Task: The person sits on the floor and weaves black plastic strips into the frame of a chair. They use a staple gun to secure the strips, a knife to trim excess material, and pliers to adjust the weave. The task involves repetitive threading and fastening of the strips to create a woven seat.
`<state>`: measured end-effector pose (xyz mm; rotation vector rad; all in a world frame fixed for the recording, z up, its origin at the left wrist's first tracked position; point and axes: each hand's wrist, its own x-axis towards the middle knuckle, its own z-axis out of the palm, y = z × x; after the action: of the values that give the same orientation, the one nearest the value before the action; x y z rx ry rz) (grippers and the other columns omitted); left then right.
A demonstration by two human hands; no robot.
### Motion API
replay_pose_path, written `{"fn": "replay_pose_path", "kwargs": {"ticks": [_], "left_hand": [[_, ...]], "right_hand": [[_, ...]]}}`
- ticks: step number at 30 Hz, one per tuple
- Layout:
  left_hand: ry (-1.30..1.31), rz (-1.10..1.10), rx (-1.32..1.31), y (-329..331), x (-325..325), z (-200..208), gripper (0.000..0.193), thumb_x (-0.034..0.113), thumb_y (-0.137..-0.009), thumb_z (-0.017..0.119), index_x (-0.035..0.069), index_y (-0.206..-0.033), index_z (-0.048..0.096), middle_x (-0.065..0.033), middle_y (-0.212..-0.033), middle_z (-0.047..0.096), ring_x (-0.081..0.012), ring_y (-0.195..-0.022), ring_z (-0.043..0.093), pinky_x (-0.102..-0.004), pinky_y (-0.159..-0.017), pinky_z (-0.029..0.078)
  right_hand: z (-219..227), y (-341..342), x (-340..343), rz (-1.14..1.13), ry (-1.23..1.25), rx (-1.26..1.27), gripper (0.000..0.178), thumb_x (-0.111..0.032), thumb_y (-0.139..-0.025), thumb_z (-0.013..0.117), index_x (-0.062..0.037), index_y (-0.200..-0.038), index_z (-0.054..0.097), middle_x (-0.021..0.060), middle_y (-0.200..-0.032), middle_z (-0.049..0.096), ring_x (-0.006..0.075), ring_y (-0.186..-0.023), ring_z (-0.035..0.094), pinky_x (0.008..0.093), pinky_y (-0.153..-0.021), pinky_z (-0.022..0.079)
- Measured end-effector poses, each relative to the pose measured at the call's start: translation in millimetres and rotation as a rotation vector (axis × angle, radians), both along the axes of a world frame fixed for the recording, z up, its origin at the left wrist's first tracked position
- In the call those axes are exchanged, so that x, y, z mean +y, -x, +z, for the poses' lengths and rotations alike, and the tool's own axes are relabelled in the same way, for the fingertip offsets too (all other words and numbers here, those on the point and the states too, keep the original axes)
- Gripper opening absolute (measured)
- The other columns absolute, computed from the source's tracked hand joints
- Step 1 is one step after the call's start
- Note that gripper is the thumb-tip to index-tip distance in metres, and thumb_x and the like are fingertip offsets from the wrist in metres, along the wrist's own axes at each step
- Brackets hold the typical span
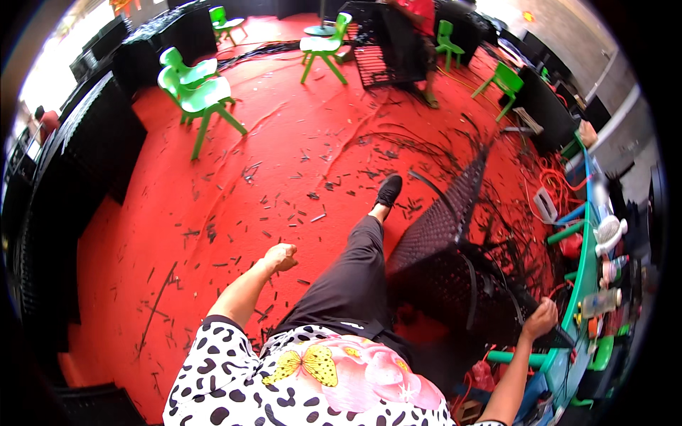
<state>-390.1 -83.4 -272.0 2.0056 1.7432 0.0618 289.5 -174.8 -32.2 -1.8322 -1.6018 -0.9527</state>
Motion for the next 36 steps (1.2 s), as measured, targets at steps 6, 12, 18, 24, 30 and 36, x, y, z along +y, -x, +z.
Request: {"fn": "replay_pose_path", "kwargs": {"ticks": [6, 12, 18, 24, 30, 36], "left_hand": [[-0.133, -0.145, -0.070, -14, 12, 10, 0.028, 0.029, -0.071, 0.069, 0.006, -0.084, 0.060, -0.0149, -0.078, 0.063, -0.0322, -0.083, 0.063, -0.0430, -0.072, 0.050], [-0.291, -0.307, -0.116, -71, 71, 55, 0.026, 0.017, -0.074, 0.066, 0.003, -0.093, 0.057, -0.0160, -0.089, 0.060, -0.0336, -0.092, 0.059, -0.0418, -0.079, 0.048], [-0.505, -0.498, -0.194, -154, 98, 133, 0.028, 0.016, -0.075, 0.064, 0.002, -0.098, 0.056, -0.0166, -0.096, 0.056, -0.0341, -0.092, 0.057, -0.0431, -0.078, 0.048], [-0.158, -0.993, -0.059, -246, 66, 169, 0.023, 0.013, -0.071, 0.063, 0.003, -0.091, 0.057, -0.0161, -0.092, 0.058, -0.0336, -0.084, 0.058, -0.0422, -0.073, 0.048], [-0.037, -1.433, 0.155, -305, 20, 165, 0.022, 0.027, -0.075, 0.059, 0.005, -0.079, 0.061, -0.0134, -0.071, 0.060, -0.0300, -0.074, 0.061, -0.0388, -0.063, 0.049], [-0.178, -1.421, -0.179, -319, 1, 172, 0.034, 0.024, -0.073, 0.066, 0.001, -0.095, 0.054, -0.0157, -0.094, 0.058, -0.0319, -0.087, 0.059, -0.0424, -0.072, 0.049]], "right_hand": [[1, 10, 1, -0.027, -0.084, -0.019, 0.027, -0.018, -0.092, 0.038, -0.0050, -0.082, 0.059, 0.0115, -0.080, 0.058, 0.0316, -0.079, 0.055, 0.0427, -0.075, 0.040], [6, 23, 3, -0.010, -0.125, -0.007, 0.026, -0.016, -0.092, 0.037, -0.0042, -0.081, 0.058, 0.0103, -0.077, 0.055, 0.0297, -0.075, 0.053, 0.0408, -0.073, 0.039], [8, 24, 3, -0.001, -0.135, 0.014, 0.023, -0.016, -0.091, 0.040, -0.0041, -0.082, 0.057, 0.0106, -0.076, 0.054, 0.0296, -0.075, 0.054, 0.0405, -0.074, 0.039], [11, 26, 1, 0.008, -0.114, 0.043, 0.022, -0.017, -0.091, 0.041, -0.0057, -0.082, 0.059, 0.0095, -0.075, 0.055, 0.0293, -0.076, 0.054, 0.0406, -0.077, 0.040], [12, 14, 0, 0.014, 0.003, 0.073, 0.021, -0.023, -0.091, 0.046, -0.0082, -0.093, 0.062, 0.0106, -0.083, 0.060, 0.0312, -0.082, 0.057, 0.0413, -0.077, 0.042], [45, 46, -12, 0.212, 0.052, 0.513, 0.027, -0.012, -0.077, 0.065, -0.0034, -0.102, 0.061, 0.0111, -0.092, 0.063, 0.0264, -0.087, 0.060, 0.0369, -0.081, 0.047]]}}
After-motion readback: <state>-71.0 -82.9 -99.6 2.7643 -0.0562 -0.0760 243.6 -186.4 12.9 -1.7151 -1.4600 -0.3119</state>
